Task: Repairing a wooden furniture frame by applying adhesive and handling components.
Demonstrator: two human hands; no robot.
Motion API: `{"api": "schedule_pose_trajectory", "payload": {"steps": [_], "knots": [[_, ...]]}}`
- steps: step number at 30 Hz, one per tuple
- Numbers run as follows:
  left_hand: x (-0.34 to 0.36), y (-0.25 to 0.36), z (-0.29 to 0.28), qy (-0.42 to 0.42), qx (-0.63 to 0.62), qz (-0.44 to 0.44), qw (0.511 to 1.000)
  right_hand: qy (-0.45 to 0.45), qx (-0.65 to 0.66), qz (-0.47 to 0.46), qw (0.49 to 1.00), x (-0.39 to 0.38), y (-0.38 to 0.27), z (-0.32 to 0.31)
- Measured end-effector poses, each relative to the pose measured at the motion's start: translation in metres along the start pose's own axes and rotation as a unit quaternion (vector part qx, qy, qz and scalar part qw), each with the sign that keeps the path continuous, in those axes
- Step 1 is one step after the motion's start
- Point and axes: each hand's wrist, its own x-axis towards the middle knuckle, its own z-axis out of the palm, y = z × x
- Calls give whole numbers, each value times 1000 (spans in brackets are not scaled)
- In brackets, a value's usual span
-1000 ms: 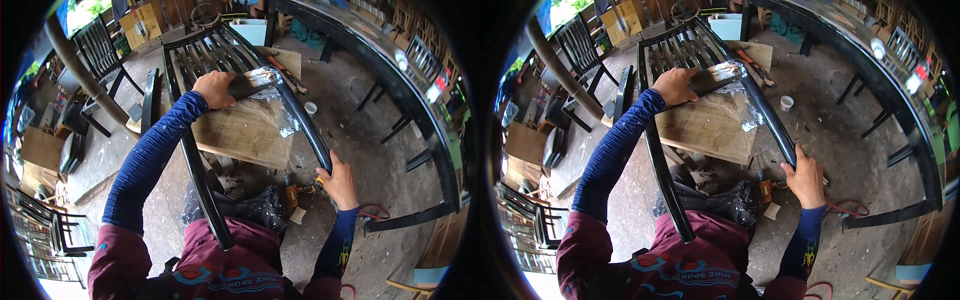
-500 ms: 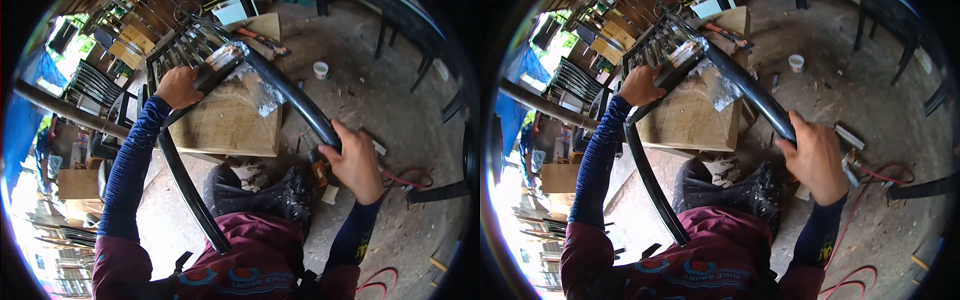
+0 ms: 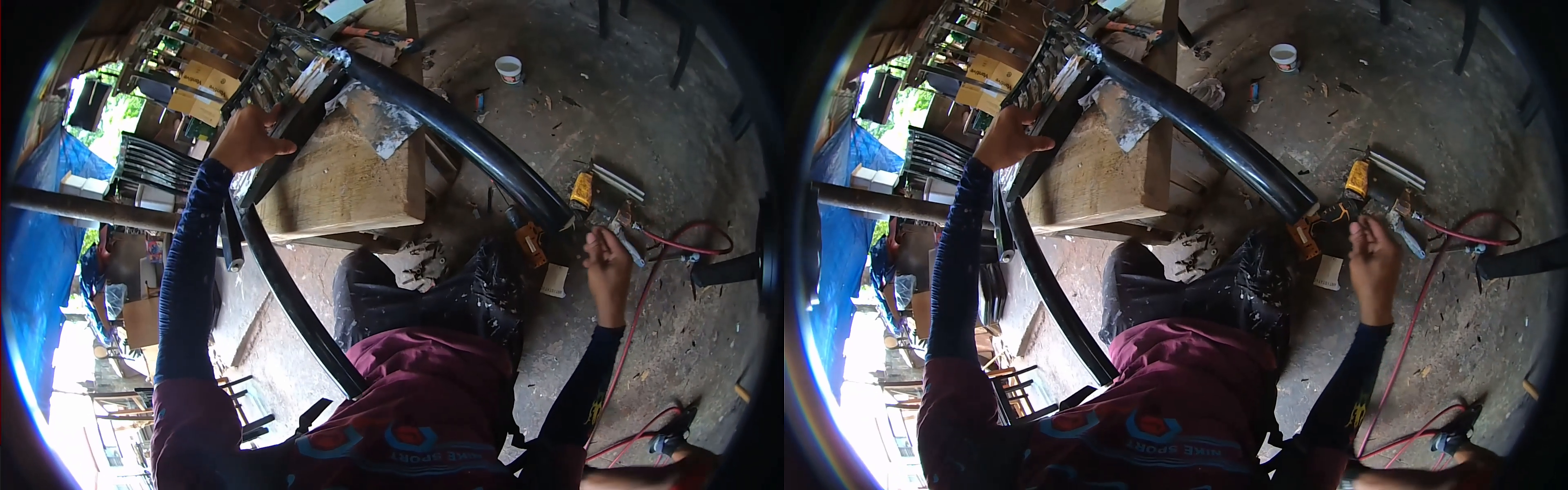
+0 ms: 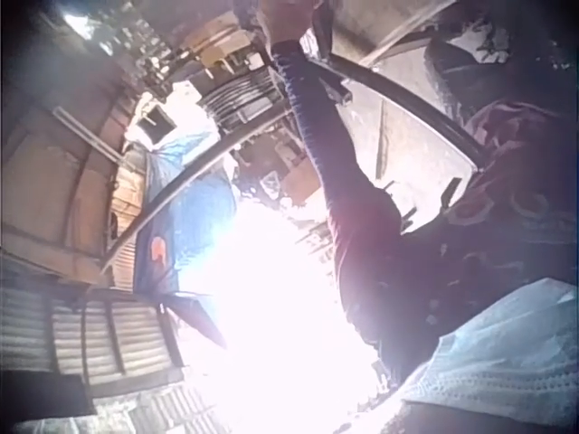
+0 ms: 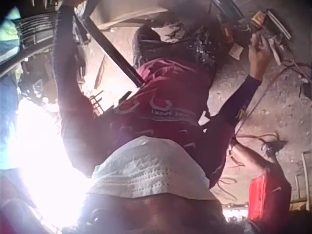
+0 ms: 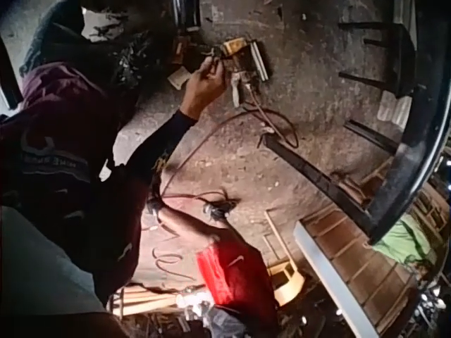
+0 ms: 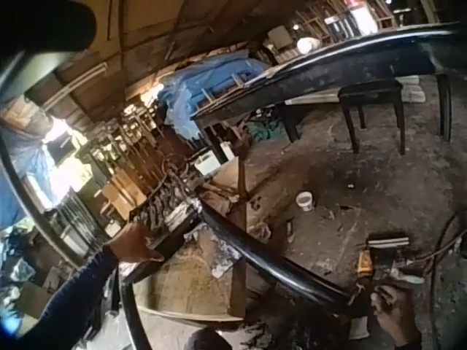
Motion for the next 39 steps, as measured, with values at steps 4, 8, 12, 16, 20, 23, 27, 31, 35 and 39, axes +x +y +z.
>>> {"api": "schedule_pose_trajectory", "payload": {"steps": [4,8,12,16,20,23,27,31,35,39], "knots": [[-20,19,4,81,2,-47,996,-62,297,-35,952,-26,-82,19],[-9,-6,5,41,-5,-38,998,-116,421,-210,875,-26,-133,43],[-5,5,8,54,6,-7,998,-111,368,-144,912,-24,-151,35],[-23,14,14,109,15,-35,993,-101,344,-145,922,-31,-156,35],[-23,16,21,88,-7,-69,994,-111,268,-159,943,-33,-158,31],[-11,14,46,96,32,-69,993,-112,353,-208,905,-17,-123,22],[-5,-73,47,195,133,87,968,10,167,-99,981,34,-59,18],[1,-53,45,61,26,37,997,-27,-367,-34,929,14,128,16],[-7,-59,39,68,43,2,997,-112,-338,43,933,-54,188,69],[-18,15,3,19,45,38,998,22,-316,-42,947,-43,177,96]]}}
